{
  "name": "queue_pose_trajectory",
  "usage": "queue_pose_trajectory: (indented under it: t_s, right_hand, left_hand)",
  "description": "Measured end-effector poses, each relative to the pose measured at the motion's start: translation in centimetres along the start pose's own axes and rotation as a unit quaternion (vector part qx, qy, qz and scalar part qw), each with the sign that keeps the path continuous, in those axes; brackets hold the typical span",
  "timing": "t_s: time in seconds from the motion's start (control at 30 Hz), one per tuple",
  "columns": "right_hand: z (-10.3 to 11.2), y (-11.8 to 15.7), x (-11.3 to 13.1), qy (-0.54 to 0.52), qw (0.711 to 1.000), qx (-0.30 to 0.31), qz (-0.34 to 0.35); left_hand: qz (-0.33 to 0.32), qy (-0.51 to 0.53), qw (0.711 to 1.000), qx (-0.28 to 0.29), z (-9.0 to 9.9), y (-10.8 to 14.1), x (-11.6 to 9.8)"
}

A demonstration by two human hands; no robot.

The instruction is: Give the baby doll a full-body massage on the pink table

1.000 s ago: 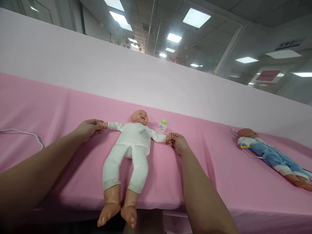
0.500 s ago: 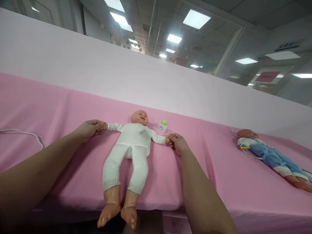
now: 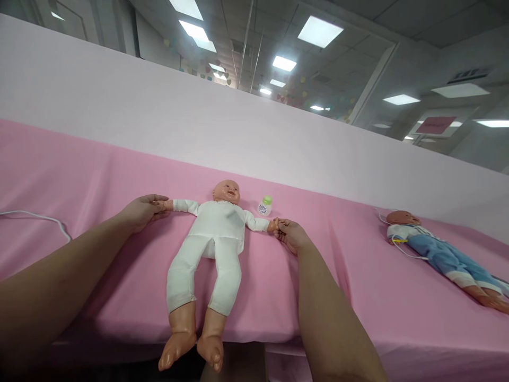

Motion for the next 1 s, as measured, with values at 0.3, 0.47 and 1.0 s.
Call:
queue_pose_trajectory:
  t_s: [0.3,0.47,1.0]
  right_hand:
    - [0.1,0.0,-0.2,0.028,0.999,0.032,0.027]
    - [0.1,-0.4,-0.5,0.05,0.998,0.004,0.039]
    - [0.0,0.2,-0.2,0.009,0.997,0.073,0.015]
  left_hand:
    - [-0.003,-0.031,0.999,0.028,-0.3,0.7,-0.4]
    - [0.008,-0.015,1.0,-0.01,-0.2,0.2,-0.2]
    - [-0.013,-0.033,0.999,0.035,0.1,-0.2,0.1]
Point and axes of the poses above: each hand's wrist, its own y-axis away from the middle knuckle, its own z-axis out of the back of the hand, x = y × z, the point moved 4 cm from there along -y, towards the middle knuckle, and after that the axes turned 14 degrees about z, right-handed, at the moved point
